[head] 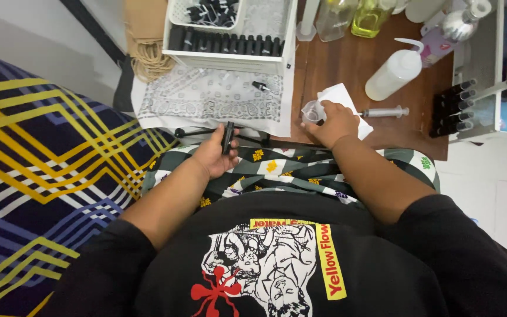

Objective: Assembling and filling small perfume bottles using a syringe and various components

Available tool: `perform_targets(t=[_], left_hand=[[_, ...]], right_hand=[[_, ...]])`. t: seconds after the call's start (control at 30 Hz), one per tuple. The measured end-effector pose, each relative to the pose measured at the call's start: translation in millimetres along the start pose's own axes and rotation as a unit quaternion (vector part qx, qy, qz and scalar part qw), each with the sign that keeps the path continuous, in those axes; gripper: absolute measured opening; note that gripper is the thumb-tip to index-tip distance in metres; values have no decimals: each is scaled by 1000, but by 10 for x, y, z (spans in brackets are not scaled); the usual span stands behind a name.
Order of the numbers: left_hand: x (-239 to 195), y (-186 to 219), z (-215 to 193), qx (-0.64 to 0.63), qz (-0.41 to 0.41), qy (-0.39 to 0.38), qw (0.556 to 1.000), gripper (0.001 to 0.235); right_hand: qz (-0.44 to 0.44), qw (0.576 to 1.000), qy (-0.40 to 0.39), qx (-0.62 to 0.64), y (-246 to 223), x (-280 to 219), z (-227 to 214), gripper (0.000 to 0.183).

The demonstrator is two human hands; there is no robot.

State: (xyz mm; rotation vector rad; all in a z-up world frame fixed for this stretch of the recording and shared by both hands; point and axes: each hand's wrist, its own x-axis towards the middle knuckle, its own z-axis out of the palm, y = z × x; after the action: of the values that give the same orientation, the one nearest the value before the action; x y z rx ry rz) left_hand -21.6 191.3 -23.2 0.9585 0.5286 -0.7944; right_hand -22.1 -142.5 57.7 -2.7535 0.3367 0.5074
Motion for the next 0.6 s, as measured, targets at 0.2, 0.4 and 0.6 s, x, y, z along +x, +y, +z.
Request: perform_targets(t=[0.2,0.4,0.6], left_hand=[[-1,-17,-340,-58,31,21,998,19],[39,-73,-371,-45,51,-3,998,24],[133,-62,-167,26,80,12,996,38]], right_hand=[[32,993,78,86,283,404,466,66],[-33,929,202,308,412,302,295,62],[-121,828,203,508,520,-11,-136,66]])
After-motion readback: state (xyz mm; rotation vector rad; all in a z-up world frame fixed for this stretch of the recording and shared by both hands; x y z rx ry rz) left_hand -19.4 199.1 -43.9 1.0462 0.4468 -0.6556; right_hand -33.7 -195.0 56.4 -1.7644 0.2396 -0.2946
